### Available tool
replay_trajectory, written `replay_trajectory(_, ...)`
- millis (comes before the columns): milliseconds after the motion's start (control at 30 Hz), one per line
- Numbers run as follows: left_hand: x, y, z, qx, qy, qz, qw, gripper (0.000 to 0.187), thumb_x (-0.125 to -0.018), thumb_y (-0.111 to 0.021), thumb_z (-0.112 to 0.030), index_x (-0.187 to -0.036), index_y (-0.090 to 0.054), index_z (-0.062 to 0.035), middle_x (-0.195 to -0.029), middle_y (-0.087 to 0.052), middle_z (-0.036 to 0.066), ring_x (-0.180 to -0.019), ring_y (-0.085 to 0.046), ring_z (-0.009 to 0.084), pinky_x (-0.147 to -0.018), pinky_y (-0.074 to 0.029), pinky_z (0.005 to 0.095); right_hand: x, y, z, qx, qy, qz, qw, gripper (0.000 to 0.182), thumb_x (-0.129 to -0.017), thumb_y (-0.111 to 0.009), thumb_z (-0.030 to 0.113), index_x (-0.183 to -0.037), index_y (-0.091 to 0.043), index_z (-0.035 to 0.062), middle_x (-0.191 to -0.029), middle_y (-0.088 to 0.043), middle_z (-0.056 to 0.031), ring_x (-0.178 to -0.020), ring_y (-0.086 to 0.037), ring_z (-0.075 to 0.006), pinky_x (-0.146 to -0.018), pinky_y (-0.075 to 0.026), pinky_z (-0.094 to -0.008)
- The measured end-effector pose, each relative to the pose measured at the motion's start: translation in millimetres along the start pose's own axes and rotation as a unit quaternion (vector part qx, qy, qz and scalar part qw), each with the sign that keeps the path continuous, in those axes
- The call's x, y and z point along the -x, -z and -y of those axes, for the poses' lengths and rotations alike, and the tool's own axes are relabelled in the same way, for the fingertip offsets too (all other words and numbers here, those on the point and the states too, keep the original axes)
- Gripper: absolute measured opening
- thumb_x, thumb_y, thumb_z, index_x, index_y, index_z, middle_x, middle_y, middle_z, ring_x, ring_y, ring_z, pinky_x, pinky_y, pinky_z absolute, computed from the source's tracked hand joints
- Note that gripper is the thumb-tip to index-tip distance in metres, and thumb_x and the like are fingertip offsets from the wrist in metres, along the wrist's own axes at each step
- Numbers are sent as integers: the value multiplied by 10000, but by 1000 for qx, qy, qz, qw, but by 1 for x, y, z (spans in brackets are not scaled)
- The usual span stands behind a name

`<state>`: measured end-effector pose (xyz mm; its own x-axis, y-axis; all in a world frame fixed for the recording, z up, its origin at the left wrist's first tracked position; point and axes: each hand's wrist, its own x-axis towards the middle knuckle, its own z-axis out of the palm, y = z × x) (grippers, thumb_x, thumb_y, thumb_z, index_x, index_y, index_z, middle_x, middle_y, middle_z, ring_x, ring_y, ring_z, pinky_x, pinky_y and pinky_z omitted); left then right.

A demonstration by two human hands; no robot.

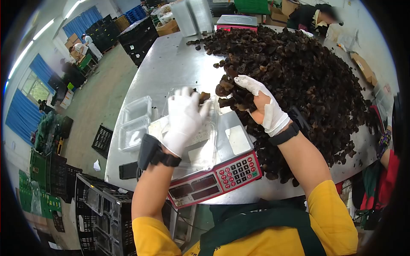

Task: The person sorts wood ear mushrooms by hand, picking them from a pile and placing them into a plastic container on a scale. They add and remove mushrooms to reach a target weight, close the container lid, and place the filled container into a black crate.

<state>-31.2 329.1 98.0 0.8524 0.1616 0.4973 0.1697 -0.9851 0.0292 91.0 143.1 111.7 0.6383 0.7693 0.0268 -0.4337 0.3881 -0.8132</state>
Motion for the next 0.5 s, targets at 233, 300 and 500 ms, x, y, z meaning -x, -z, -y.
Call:
replay_trajectory(233,49,11,-25,63,-144,121,980,164,-866,-659,-232,-810,-680,-79,-860,-657,108,-898,-629,287,-880,-436,456,7,-2,12,40,8,21,999,243,-997,-608,189,-1200,-650,61,-1098,-721,-54,-979,-709,-151,-864,-590,-322)
replay_trajectory(300,65,38,-24,74,-145,182,970,105,-799,-673,-157,-870,-689,-81,-954,-671,106,-1011,-632,276,-1005,-422,500,10,-7,12,103,43,33,993,226,-990,-622,152,-1185,-654,44,-1087,-718,-51,-966,-699,-126,-858,-582,-303)
replay_trajectory(500,85,85,-12,-78,-225,179,955,257,-807,-596,-151,-1027,-678,-47,-1364,-546,162,-1300,-508,333,-1158,-314,573,18,-26,7,139,36,69,987,179,-950,-692,76,-1102,-684,-18,-986,-716,-58,-869,-678,-93,-788,-564,-246)
